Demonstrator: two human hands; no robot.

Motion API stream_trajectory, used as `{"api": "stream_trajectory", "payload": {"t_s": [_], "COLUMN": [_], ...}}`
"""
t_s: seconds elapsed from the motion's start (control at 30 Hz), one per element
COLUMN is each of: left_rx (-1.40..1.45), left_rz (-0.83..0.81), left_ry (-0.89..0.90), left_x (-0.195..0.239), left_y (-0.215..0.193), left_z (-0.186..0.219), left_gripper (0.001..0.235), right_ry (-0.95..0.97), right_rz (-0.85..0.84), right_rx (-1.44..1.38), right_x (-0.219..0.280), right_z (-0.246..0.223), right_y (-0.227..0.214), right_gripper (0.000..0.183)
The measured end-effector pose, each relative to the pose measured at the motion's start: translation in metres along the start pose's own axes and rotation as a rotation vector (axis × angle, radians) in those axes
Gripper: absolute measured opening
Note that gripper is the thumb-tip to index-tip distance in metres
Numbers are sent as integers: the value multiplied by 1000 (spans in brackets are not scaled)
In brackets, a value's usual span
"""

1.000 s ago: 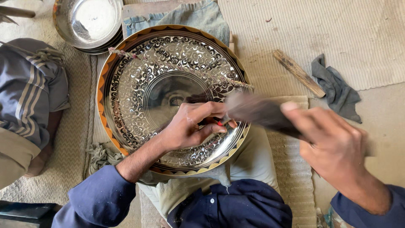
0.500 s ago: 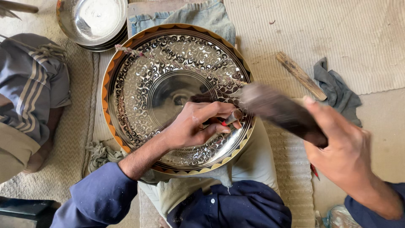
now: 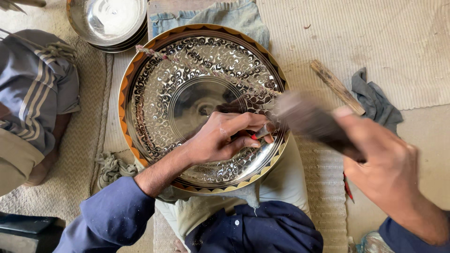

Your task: The person uses a hammer and a small metal punch to emboss a decorative pattern onto a large silver tray. They repeatedly strike the punch with the hammer to create indentations in the metal surface.

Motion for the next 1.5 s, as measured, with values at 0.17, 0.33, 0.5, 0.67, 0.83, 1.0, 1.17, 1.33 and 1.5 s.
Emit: {"api": "stream_trajectory", "payload": {"t_s": [0.17, 0.33, 0.5, 0.67, 0.83, 1.0, 1.17, 1.33, 1.5], "left_rx": [29, 41, 24, -27, 146, 226, 274, 200, 247], "left_rz": [2, -3, 61, 43, 98, 35, -48, -106, -144], "left_ry": [-4, 7, -17, -32, -78, -225, -178, -22, -11], "left_x": [1, 2, 3, 3, 1, 5, 9, 17, 20], "left_y": [0, 0, 1, 1, 2, 3, 14, 16, 18], "left_z": [-1, -2, -1, -3, 1, 10, 8, -1, -4], "left_gripper": [46, 43, 44, 43, 40, 43, 53, 52, 54], "right_ry": [46, 66, 14, 126, -4, 223, 443, 580, 467], "right_rz": [54, 80, 87, 77, 94, 229, 185, 189, 353], "right_rx": [-182, -314, -210, -479, -130, -774, -1020, -1020, -934], "right_x": [-2, -3, 1, 5, 17, 75, 127, 146, 147], "right_z": [-2, 0, 4, 4, 10, 13, -1, 11, 17], "right_y": [-4, 0, 4, 7, 33, 94, 150, 133, 86], "right_gripper": [77, 79, 80, 63, 74, 64, 60, 52, 83]}}
Point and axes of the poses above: each hand's wrist, its own x-axis away from the middle knuckle, its own y-axis out of the palm, z = x × y, the point moved 1 cm from there along -x, towards the middle knuckle, and after that the axes turned 12 degrees about y, right-handed, at the moved point
